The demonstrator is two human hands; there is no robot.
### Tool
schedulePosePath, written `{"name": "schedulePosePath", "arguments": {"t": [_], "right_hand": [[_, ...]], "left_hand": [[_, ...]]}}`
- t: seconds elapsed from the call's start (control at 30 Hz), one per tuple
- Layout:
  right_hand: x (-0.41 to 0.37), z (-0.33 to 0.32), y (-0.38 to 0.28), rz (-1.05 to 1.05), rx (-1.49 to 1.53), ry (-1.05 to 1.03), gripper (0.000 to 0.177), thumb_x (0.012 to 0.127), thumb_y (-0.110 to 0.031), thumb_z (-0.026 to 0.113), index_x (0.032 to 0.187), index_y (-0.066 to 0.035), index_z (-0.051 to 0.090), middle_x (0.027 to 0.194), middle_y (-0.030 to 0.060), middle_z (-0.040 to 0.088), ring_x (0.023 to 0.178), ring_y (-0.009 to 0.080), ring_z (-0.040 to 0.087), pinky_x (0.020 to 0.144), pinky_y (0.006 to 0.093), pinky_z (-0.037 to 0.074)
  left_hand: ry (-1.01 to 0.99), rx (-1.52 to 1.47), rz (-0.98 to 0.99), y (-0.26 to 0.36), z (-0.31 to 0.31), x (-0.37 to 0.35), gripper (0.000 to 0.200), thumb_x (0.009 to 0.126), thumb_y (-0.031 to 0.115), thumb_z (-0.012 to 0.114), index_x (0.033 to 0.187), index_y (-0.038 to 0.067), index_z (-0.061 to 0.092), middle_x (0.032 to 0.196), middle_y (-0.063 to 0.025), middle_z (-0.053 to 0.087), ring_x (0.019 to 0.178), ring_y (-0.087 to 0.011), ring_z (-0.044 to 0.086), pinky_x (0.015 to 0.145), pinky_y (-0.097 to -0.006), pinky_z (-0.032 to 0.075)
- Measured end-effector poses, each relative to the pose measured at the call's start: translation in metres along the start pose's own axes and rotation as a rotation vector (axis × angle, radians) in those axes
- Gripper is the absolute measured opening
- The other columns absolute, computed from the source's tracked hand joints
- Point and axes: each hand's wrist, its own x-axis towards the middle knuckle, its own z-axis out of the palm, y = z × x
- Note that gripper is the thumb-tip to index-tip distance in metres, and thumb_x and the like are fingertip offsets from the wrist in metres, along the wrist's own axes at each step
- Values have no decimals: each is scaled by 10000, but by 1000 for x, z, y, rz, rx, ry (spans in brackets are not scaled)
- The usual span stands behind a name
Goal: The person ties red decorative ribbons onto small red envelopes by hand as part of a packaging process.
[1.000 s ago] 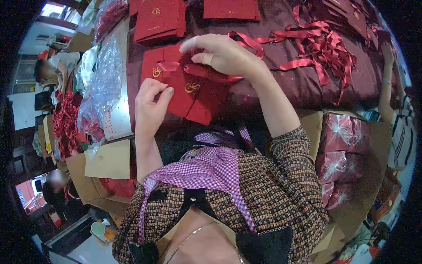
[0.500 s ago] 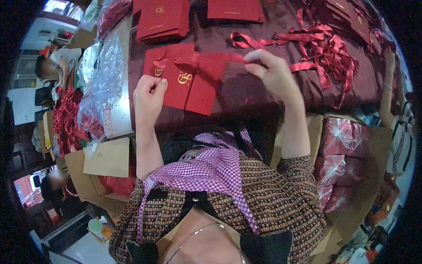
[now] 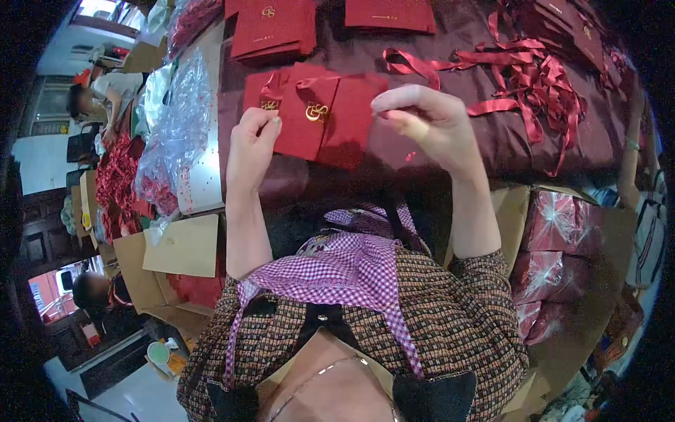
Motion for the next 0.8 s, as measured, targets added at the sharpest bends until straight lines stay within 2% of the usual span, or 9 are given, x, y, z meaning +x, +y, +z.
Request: {"name": "schedulePosePath", "arguments": {"t": [0.07,0.1,0.17,0.27,0.4,0.53,0.63,0.7,0.8], "right_hand": [[5,13,4,-176,-410,3,184,800,-20,676,983,-38,670,925,82,627,863,178,623,745,277,504],[8,21,8,-331,-619,40,182,756,-50,708,932,-71,668,936,102,594,888,256,595,764,335,486],[13,39,8,-434,-755,14,187,713,-77,723,879,-74,636,987,111,590,915,308,560,815,384,453],[14,62,14,-470,-773,-64,202,709,-52,696,886,-103,613,1028,73,597,937,293,546,854,373,409],[21,81,35,-441,-726,-74,176,720,-51,685,850,-87,571,824,35,609,802,240,548,764,358,392],[26,86,48,-403,-735,-39,166,731,-52,684,848,-82,569,790,46,592,782,244,544,752,356,389],[28,87,49,-356,-725,-67,150,743,-60,682,835,-78,565,773,53,581,778,250,545,750,357,385],[30,88,47,-315,-711,-71,96,774,-133,641,790,-84,560,764,68,599,794,264,547,761,386,380],[31,87,44,-273,-713,-99,93,750,-112,632,773,-80,548,750,69,599,788,264,545,758,387,376]], "left_hand": [[-25,-22,33,-1,-1,0,123,820,25,619,922,-39,643,830,-120,573,751,-216,576,685,-309,461],[-23,-30,49,-4,-1,0,128,819,21,615,929,-38,646,829,-120,573,757,-212,575,689,-306,459],[-22,-38,63,-5,-1,0,135,818,16,612,937,-37,649,827,-120,572,763,-207,574,694,-302,458],[-24,-24,48,1,-2,0,146,818,20,614,948,-37,652,808,-119,584,745,-206,582,679,-302,461],[-64,-69,-21,2,-3,-1,183,822,30,618,988,-39,653,786,-108,624,727,-172,600,673,-281,468],[-112,-195,-129,0,-4,-4,199,845,44,612,1022,-37,653,818,-80,660,746,-93,581,680,-249,463],[-126,-261,-141,-2,-4,-4,197,855,49,609,1024,-42,651,820,-44,657,756,-68,561,678,-234,457],[-150,-301,-172,-2,-5,-5,209,853,40,608,1040,-45,644,826,-36,649,763,-64,555,683,-230,455],[-191,-352,-167,1,-8,-6,239,843,12,607,1074,-49,627,850,-22,627,770,-58,538,687,-220,449]]}}
